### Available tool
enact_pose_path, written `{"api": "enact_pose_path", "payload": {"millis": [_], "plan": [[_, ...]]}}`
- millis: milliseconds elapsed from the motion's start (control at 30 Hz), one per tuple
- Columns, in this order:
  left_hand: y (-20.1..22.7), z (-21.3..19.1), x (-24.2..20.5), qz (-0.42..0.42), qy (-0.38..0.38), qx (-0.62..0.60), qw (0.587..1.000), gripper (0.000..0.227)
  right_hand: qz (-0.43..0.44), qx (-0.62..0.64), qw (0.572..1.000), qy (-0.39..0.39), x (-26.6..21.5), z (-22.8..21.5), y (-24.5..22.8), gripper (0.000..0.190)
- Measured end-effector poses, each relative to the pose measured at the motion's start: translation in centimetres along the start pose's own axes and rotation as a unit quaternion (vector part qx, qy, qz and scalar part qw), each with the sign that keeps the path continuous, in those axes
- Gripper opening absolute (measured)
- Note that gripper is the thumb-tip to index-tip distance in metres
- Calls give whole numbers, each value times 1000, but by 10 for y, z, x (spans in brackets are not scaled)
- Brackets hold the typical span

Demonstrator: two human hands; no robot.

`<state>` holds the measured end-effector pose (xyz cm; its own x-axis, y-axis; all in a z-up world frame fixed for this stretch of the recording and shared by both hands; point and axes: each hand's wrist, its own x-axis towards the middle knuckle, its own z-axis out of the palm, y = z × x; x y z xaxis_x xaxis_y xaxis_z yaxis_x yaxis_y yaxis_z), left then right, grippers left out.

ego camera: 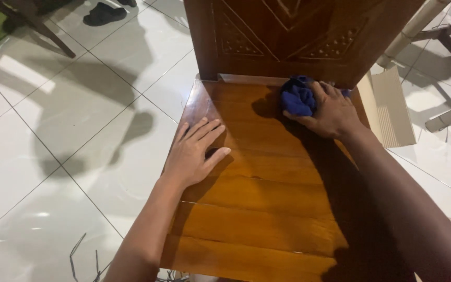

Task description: Cleaning a wooden chair with a cloth and organizing plastic strips

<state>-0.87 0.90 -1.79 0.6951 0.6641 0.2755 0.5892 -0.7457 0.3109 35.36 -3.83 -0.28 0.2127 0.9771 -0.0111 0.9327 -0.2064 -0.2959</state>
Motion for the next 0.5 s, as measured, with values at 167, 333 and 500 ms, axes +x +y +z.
{"api": "enact_pose_path", "payload": {"millis": [167,333,500], "plan": [[-1,-2,-2,-4,-4,-16,1000,57,-44,-26,998,34,-16,-4,-1,80],[9,-7,0,-13,28,-58,998,54,17,-184,982,30,-37,4,10,97],[-2,0,1,-6,-13,-5,1000,59,51,-91,993,50,-13,0,11,91]]}}
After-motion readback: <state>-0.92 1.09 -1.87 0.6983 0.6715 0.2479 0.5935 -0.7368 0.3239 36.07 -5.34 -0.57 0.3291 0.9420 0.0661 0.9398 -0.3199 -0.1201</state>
